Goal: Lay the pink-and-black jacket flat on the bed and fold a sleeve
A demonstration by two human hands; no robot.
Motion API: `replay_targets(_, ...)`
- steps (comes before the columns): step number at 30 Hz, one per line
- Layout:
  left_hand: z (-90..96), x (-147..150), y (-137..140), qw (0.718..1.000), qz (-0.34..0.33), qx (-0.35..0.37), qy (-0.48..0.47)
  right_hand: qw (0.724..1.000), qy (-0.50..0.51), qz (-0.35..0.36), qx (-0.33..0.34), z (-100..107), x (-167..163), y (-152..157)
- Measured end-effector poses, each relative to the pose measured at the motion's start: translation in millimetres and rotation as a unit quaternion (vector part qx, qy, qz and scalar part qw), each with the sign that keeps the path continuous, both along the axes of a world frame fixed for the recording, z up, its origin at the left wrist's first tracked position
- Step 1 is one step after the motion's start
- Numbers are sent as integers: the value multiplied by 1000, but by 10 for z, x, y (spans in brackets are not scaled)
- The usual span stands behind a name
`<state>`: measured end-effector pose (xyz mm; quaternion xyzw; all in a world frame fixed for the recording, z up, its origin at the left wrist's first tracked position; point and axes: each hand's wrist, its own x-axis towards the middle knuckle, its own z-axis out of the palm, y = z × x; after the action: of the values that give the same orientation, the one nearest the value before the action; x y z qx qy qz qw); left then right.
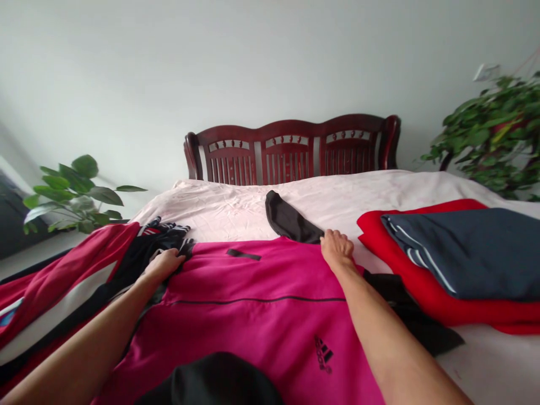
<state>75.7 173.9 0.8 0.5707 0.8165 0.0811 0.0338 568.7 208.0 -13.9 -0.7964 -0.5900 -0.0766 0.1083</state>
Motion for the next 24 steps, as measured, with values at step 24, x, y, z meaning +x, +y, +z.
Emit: replay_targets(24,-384,240,-185,972,-234,18,30,980,-53,175,-81,-294,107,-537)
